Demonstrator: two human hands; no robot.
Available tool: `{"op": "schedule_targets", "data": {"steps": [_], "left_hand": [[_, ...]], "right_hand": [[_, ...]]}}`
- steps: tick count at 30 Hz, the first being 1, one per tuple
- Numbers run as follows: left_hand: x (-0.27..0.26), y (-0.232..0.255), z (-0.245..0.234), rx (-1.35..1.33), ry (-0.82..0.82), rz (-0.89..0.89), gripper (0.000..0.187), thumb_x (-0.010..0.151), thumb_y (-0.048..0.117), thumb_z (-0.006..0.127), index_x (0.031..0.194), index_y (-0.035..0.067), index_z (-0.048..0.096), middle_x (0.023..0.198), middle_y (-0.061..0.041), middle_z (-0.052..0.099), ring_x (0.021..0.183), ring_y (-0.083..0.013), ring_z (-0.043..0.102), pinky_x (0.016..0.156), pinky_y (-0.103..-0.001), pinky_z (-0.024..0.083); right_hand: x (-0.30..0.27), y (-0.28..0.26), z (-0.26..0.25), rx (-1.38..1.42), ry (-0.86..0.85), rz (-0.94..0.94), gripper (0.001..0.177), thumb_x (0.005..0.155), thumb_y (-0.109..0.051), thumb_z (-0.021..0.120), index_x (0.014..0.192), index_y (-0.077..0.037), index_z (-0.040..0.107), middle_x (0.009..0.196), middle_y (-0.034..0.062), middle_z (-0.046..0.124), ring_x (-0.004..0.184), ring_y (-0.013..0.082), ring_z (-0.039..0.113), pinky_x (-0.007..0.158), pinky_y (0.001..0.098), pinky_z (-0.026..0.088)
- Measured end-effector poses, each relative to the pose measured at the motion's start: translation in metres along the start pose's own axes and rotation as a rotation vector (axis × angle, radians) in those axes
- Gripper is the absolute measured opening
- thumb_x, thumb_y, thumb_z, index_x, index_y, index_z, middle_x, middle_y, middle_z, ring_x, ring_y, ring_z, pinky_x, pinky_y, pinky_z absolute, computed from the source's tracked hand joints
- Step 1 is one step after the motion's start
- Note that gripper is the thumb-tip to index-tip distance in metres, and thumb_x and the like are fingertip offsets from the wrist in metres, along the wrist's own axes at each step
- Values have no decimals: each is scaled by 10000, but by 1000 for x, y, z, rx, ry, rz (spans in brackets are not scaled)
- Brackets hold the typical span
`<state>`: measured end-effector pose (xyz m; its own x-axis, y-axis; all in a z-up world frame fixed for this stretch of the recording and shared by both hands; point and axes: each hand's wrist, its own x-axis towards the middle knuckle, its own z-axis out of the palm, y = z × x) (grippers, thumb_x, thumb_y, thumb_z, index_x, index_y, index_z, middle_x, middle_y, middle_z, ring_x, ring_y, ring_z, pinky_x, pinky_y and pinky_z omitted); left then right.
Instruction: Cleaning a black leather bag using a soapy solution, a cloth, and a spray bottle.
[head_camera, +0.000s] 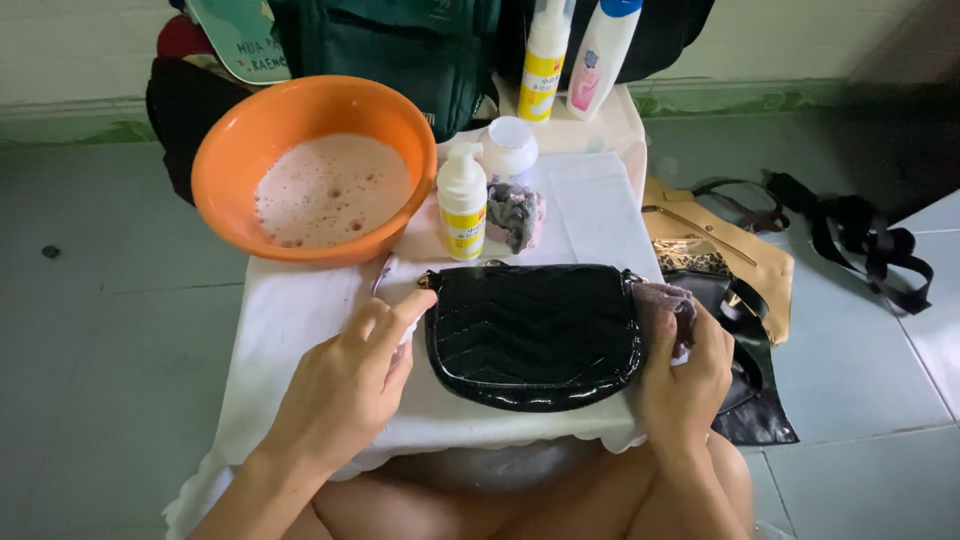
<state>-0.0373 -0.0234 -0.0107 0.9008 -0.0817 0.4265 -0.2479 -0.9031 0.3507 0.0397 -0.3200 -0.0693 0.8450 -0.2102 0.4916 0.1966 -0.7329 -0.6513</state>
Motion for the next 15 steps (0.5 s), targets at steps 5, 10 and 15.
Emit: {"op": "schedule_targets", "data": {"steps": [5, 10, 15], "left_hand": [[12, 4, 1, 46, 7, 69, 509, 891, 31, 652, 1358, 163, 499, 931, -23, 585, 498, -217, 619, 440, -418, 516], [25, 4, 4, 114, 48, 103, 479, 904, 23, 650, 1343, 140, 498, 971, -75, 600, 504, -229, 616, 438, -406, 535], [39, 5, -1, 86, -2, 193, 466, 919, 29, 635, 1345, 119, 468, 978, -78, 590, 619, -236, 660, 502, -394, 594]], "right_hand": [[0, 2, 1, -32, 36, -65, 263, 1064, -139, 594, 1237, 40, 678, 1081, 181, 694, 981, 302, 577, 813, 380, 477], [-1, 1, 0, -44, 48, -91, 263, 1065, -123, 592, 1242, 55, 668, 1128, 197, 700, 1040, 324, 594, 858, 398, 488], [-2, 5, 2, -61, 32, -71, 245, 1068, -121, 572, 1215, 45, 677, 1084, 181, 694, 979, 293, 575, 829, 392, 477]]}}
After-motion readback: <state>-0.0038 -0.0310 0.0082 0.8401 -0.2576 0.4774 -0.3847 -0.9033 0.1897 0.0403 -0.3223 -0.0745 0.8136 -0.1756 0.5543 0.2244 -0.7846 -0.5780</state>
